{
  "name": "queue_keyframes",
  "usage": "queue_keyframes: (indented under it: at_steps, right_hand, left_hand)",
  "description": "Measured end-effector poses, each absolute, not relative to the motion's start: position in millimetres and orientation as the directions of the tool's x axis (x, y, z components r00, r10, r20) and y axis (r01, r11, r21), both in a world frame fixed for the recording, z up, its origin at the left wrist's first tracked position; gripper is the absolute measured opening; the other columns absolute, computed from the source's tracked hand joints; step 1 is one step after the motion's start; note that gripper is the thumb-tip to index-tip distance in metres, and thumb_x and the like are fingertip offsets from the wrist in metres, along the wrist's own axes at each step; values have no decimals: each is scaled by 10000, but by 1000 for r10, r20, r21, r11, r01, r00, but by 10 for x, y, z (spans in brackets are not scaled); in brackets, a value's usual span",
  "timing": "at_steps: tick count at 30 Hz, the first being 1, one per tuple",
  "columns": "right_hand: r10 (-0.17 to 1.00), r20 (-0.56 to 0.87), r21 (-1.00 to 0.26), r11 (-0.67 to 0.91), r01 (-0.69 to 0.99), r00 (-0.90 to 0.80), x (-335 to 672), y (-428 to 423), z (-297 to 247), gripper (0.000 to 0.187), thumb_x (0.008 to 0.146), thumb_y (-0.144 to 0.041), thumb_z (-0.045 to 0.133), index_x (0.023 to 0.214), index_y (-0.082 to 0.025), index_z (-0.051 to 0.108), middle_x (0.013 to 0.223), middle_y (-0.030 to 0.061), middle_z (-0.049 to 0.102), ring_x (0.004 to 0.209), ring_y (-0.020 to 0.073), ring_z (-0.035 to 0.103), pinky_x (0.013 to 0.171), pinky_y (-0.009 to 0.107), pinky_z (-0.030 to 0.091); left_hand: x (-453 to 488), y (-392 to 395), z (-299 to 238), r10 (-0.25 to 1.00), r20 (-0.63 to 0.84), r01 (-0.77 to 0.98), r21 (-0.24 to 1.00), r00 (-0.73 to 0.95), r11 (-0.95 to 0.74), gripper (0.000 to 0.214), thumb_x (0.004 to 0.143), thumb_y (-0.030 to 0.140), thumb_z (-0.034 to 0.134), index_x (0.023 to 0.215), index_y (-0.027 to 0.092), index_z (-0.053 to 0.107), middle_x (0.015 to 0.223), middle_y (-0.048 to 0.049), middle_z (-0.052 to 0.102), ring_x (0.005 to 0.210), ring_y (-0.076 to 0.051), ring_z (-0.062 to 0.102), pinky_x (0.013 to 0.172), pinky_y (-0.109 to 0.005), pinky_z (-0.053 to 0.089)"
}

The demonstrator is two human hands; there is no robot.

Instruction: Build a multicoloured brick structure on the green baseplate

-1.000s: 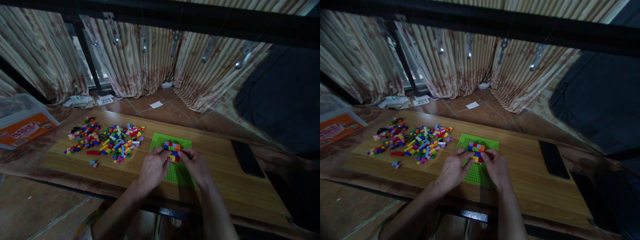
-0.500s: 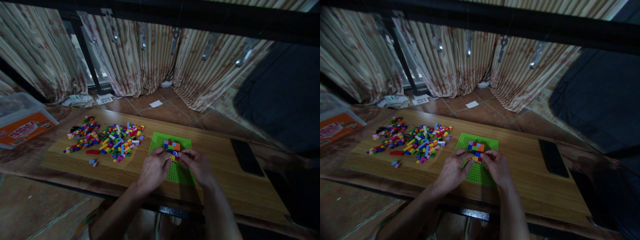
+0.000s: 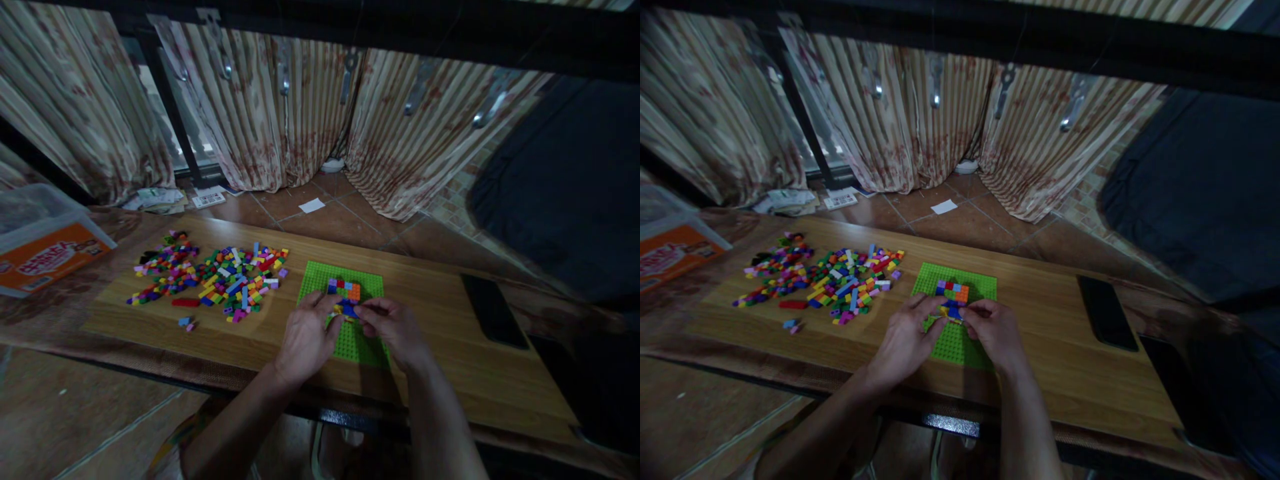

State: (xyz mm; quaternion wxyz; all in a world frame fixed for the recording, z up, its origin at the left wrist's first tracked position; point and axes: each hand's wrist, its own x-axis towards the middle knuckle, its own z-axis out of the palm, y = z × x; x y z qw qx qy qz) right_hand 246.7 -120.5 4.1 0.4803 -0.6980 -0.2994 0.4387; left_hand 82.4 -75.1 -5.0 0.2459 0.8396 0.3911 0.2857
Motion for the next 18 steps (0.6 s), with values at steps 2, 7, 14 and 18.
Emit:
queue_keyframes:
  at_steps: [2, 7, 14, 18]
  right_hand:
    - [844, -318, -938, -347, -12, 431, 2466, -1203, 40, 374, 541, -481, 807, 708, -171, 681, 570, -1, 625, 500, 107, 538, 492, 243, 458]
    - [840, -323, -939, -344, -33, 437, 2459, -1203, 40, 393, 516, -478, 826, 700, -165, 677, 574, -10, 624, 495, 98, 532, 490, 239, 452]
    - [828, -338, -938, -336, -87, 448, 2456, -1197, 23, 396, 490, -466, 846, 682, -169, 668, 570, -10, 625, 472, 91, 531, 477, 242, 482]
    - [829, -333, -941, -319, -108, 450, 2451, -1193, 0, 406, 475, -470, 854, 662, -166, 662, 554, -13, 617, 452, 86, 519, 455, 239, 491]
  left_hand:
    - [833, -741, -56, 783, 288, 511, 626, 552, -590, 280, 897, 242, 556, 1170, 258, 614, 1016, -34, 634, 955, -183, 605, 871, -313, 500]
    - [864, -717, -69, 764, 275, 503, 616, 584, -607, 206, 916, 242, 536, 1086, 248, 653, 960, -24, 636, 917, -171, 601, 836, -291, 498]
    - [897, -711, -67, 763, 283, 522, 589, 581, -617, 174, 908, 210, 542, 1024, 238, 668, 947, -24, 638, 903, -170, 595, 831, -288, 490]
    - [899, -701, -63, 754, 282, 514, 588, 593, -625, 158, 895, 188, 553, 988, 234, 673, 929, -23, 645, 896, -174, 597, 820, -287, 488]
